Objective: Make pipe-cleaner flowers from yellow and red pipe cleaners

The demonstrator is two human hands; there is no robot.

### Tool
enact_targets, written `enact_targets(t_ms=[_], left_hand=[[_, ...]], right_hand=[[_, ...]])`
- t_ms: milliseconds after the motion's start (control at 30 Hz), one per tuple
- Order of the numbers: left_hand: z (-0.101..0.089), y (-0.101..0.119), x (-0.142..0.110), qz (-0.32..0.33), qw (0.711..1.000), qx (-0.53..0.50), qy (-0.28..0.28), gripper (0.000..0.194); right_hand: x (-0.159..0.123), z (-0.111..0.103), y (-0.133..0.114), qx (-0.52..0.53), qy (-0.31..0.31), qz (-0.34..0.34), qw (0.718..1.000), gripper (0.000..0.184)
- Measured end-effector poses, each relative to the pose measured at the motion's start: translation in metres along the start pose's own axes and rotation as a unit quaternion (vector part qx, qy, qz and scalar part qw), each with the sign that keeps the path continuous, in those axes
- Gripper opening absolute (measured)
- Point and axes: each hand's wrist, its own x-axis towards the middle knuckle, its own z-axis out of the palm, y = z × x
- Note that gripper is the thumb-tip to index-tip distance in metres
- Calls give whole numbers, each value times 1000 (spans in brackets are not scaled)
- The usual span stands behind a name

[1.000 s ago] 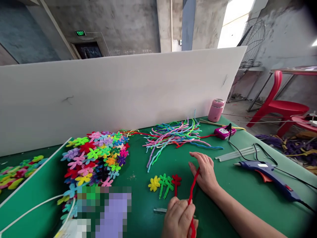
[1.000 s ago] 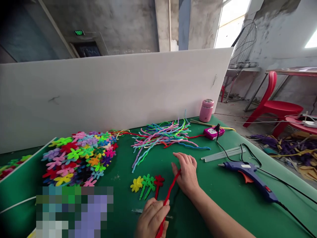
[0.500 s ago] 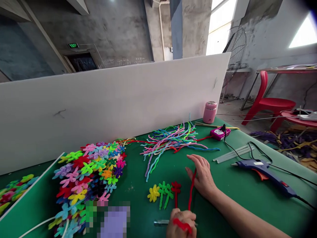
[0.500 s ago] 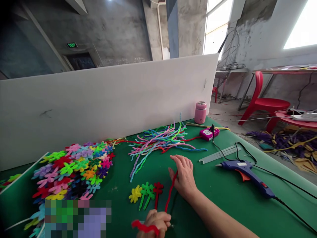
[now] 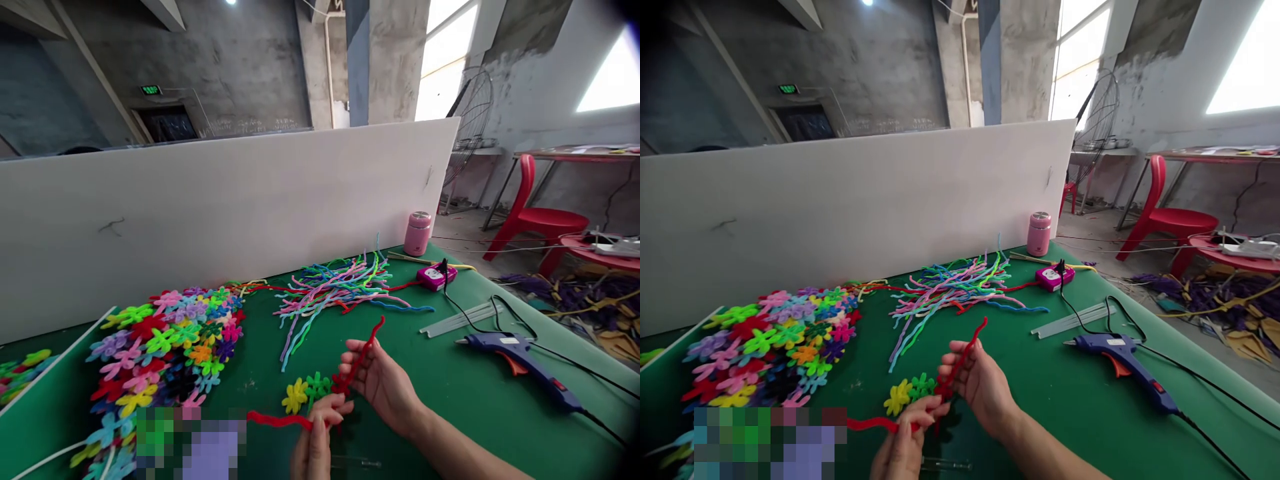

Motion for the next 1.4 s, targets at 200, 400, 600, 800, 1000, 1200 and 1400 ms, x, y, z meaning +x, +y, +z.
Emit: enact_targets(t_ms=[200, 400, 600, 800, 1000, 1200, 1400], left_hand=[[15, 3, -2, -80, 988, -116, -68, 43], [20, 25, -11, -72, 987, -38, -135, 28], [10, 50, -8, -58, 994, -7, -93, 25], [-3, 36, -13, -132, 981, 32, -139, 27], [-1, 32, -15, -196, 958, -70, -195, 20], [-7, 29, -15, -234, 938, -129, -219, 15], [-13, 25, -15, -227, 944, -109, -214, 11]], right_hand=[[-3, 4, 1, -42, -8, -24, 999, 30], [-4, 2, -14, -116, -49, -20, 992, 32], [-10, -4, -47, -204, -39, -73, 976, 33], [-33, -5, -59, -524, -2, -236, 818, 29], [-52, 9, -46, -670, -126, -277, 677, 25], [-52, 3, -32, -660, -209, -202, 693, 16], [-52, -7, -25, -634, -171, -163, 737, 18]])
